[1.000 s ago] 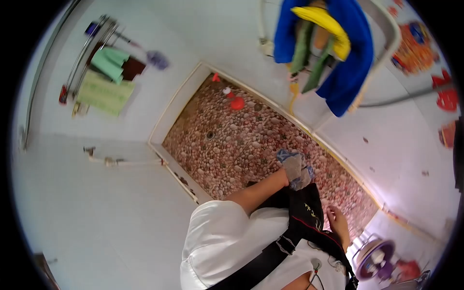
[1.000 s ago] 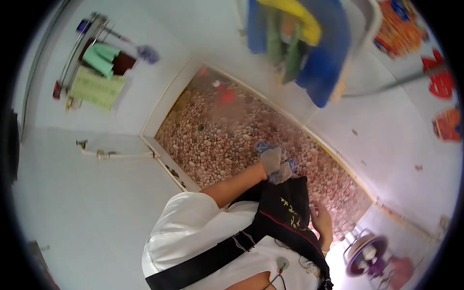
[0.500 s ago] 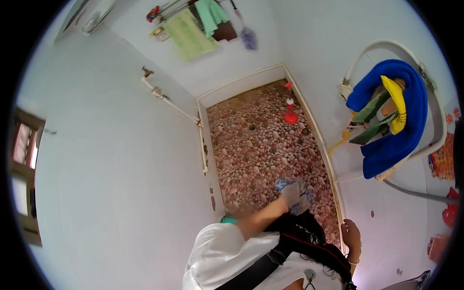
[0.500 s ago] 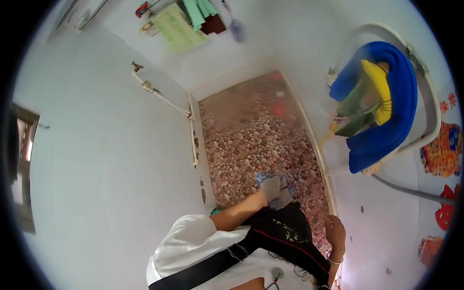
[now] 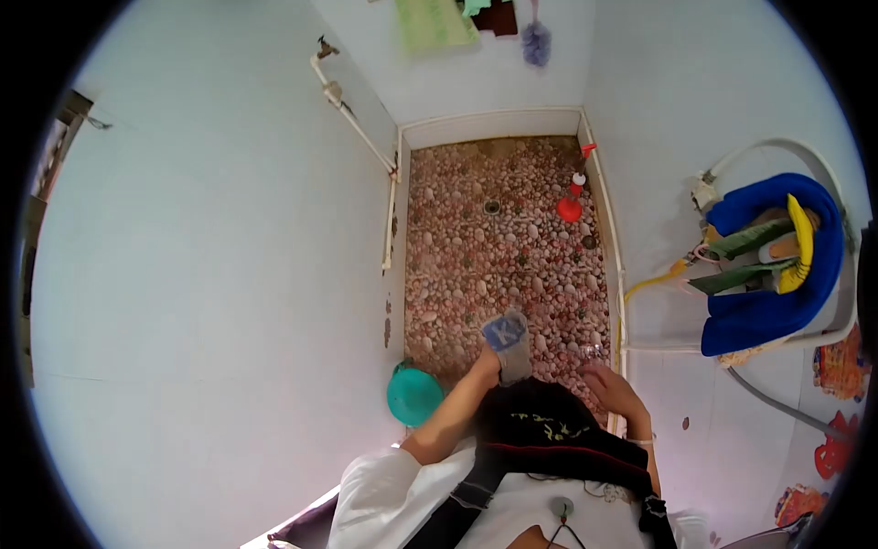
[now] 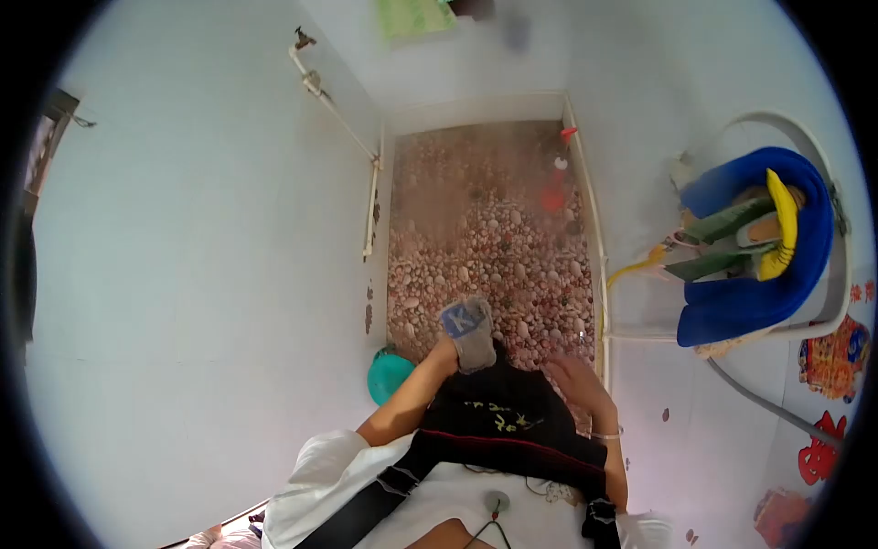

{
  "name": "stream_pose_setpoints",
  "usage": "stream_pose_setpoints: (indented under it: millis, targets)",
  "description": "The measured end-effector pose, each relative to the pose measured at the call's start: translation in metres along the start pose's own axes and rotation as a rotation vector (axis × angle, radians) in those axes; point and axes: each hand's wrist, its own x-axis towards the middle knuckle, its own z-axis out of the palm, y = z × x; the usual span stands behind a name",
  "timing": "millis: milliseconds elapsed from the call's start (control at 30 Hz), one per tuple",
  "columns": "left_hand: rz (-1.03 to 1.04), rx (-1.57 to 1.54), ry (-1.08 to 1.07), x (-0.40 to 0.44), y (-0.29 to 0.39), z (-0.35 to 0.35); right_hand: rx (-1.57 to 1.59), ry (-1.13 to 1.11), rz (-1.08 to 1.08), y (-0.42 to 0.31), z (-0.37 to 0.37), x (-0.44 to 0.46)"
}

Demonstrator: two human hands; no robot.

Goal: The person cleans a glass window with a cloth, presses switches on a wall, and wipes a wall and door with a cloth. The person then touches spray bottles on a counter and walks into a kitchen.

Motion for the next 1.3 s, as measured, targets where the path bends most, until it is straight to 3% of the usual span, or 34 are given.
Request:
stream_pose_setpoints:
  millis: [100, 167, 200, 233, 300, 333, 367, 433, 467, 500, 567, 600, 633, 700, 733, 900, 1033, 1167, 1267, 1300]
  targets:
    - [0.031, 0.096, 0.011, -0.004, 0.022, -0.005, 0.055, -0.034, -0.059, -0.042, 0.003, 0.051]
    - [0.445, 0.395, 0.052, -0.005, 0.029, -0.009, 0.311, -0.066, 0.149, -0.053, 0.019, 0.085]
    - [0.453, 0.367, 0.062, -0.008, 0.05, -0.005, 0.484, -0.104, 0.192, -0.052, 0.03, 0.104]
    - [0.506, 0.455, -0.035, -0.015, 0.077, 0.003, 0.452, -0.129, 0.199, -0.063, 0.034, 0.117]
    - [0.554, 0.499, -0.103, -0.014, 0.092, -0.002, 0.969, -0.177, 0.415, -0.098, 0.048, 0.144]
    - [0.725, 0.715, -0.02, -0.009, 0.095, -0.004, 1.084, -0.362, 0.331, -0.115, 0.046, 0.155]
    - [0.889, 0.942, 0.073, -0.006, 0.099, -0.007, 1.058, -0.39, 0.337, -0.119, 0.049, 0.165]
    - [0.998, 0.861, 0.094, -0.024, 0.119, -0.007, 1.625, -0.534, 0.252, -0.123, 0.057, 0.184]
    - [0.889, 0.816, -0.016, -0.036, 0.134, -0.011, 1.354, -0.396, 0.01, -0.124, 0.064, 0.183]
    - [0.778, 0.771, -0.127, -0.043, 0.145, -0.017, 1.342, -0.41, -0.005, -0.125, 0.066, 0.198]
    - [0.767, 0.696, -0.091, -0.047, 0.154, -0.034, 0.946, -0.537, -0.188, -0.137, 0.064, 0.224]
    - [0.742, 0.627, -0.004, -0.048, 0.159, -0.043, 1.329, -0.647, 0.005, -0.15, 0.064, 0.234]
    - [0.714, 0.559, 0.082, -0.05, 0.165, -0.053, 1.323, -0.661, 0.002, -0.163, 0.064, 0.246]
    - [0.72, 0.546, 0.17, -0.05, 0.167, -0.062, 1.778, -0.829, 0.335, -0.184, 0.06, 0.266]
    - [0.748, 0.445, 0.226, -0.046, 0.164, -0.071, 1.551, -0.738, 0.348, -0.195, 0.063, 0.278]
    - [0.719, 0.177, 0.357, -0.063, 0.21, -0.072, 1.685, -0.877, 0.544, -0.204, 0.063, 0.343]
    - [0.965, 0.112, 0.443, -0.104, 0.282, -0.039, 1.609, -0.986, 0.522, -0.231, 0.042, 0.396]
    - [1.488, 0.255, 0.145, -0.168, 0.349, 0.02, 1.583, -1.049, 0.48, -0.245, 0.023, 0.441]
    - [1.705, 0.077, -0.002, -0.197, 0.385, 0.083, 1.532, -1.045, 0.465, -0.255, 0.016, 0.467]
    - [1.727, 0.115, -0.03, -0.202, 0.388, 0.093, 1.51, -1.08, 0.477, -0.305, 0.004, 0.446]
